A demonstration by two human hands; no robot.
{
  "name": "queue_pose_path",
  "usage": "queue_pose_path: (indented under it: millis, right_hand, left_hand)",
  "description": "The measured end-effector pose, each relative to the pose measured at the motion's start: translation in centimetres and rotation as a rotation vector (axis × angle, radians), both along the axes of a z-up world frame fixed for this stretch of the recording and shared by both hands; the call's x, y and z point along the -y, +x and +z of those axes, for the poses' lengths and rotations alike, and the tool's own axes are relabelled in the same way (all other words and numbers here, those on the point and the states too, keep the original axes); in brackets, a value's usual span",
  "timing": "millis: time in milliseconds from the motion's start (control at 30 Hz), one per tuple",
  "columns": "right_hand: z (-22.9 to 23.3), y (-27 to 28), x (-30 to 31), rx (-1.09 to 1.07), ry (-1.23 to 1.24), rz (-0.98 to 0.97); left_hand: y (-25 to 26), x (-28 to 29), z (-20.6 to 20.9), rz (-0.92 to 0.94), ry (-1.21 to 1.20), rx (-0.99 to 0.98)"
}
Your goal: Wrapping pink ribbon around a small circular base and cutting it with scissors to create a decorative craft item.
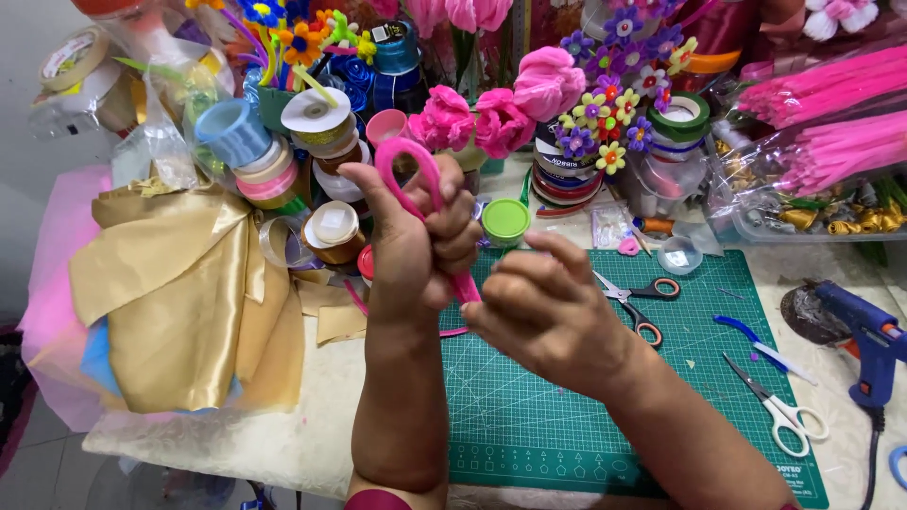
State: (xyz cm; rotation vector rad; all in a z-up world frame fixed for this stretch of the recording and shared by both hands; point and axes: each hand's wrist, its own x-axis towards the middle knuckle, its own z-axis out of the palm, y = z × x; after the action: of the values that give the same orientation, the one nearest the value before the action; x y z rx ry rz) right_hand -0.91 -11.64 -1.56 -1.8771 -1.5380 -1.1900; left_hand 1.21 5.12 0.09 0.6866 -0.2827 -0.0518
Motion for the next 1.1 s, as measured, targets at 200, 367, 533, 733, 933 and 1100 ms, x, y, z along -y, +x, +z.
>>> queue_pose_path:
  millis: [200, 367, 533, 733, 933, 1100]
  right_hand:
    - [-0.2, 1.0, 2.2, -0.719, 0.538, 0.157]
    - [0.3, 1.5, 4.0, -0.85, 0.581, 0.226]
    - [0.5, 2.1, 6.2, -0.827, 0.492, 0.211]
    - [0.9, 1.5, 9.0, -0.895, 0.625, 0.176]
    - [1.5, 1.3, 14.1, -0.862, 0.262, -0.279]
    - [-12.4, 7.3, 17.5, -1.079, -0.646, -0.964]
  left_hand:
    - [-0.7, 1.3, -1.7, 0.042, 0.695, 0.072]
    - [0.3, 3.2, -3.9, -0.177, 0.646, 0.208]
    - [-0.7, 5.0, -1.3, -0.268, 0.659, 0.332]
    - [-1.7, 5.1, -0.8, -0.208, 0.733, 0.313]
    - [-2.9, 4.0, -0.6, -0.09, 0.76, 0.367]
    - [-5.2, 2.9, 1.2, 0.125, 0.873, 0.373]
